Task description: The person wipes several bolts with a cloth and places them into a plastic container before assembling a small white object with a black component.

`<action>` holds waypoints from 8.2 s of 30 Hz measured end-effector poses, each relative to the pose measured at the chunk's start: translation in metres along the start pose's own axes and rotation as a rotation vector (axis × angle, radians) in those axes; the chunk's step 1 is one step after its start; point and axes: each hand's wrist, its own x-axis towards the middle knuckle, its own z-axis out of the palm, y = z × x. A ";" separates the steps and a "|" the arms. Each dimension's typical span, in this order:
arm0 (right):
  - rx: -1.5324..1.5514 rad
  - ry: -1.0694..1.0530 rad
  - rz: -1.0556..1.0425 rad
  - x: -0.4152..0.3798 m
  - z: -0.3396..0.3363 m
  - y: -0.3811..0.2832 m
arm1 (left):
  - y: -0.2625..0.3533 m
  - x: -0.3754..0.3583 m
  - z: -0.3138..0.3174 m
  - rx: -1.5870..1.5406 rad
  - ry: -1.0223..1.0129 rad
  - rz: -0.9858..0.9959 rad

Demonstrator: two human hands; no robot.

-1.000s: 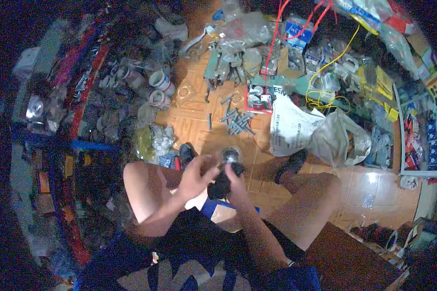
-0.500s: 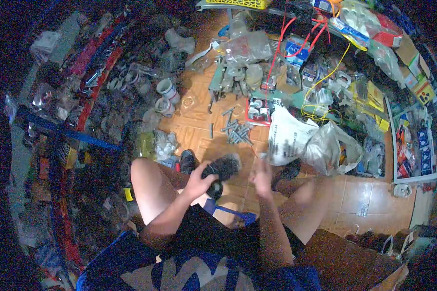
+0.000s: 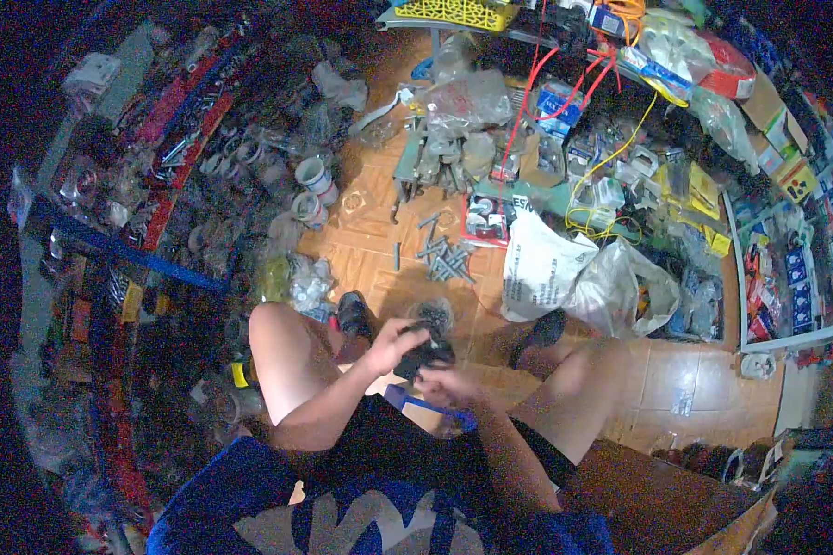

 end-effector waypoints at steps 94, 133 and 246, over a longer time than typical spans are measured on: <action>-0.240 0.656 -0.085 0.123 -0.081 0.086 | -0.311 0.209 -0.069 1.254 -0.134 0.120; 0.158 0.826 -0.065 0.107 -0.093 0.043 | -0.293 0.220 -0.026 0.960 0.621 -0.884; -1.025 0.552 -0.643 -0.039 0.060 -0.054 | 0.076 -0.008 0.015 0.405 0.745 0.433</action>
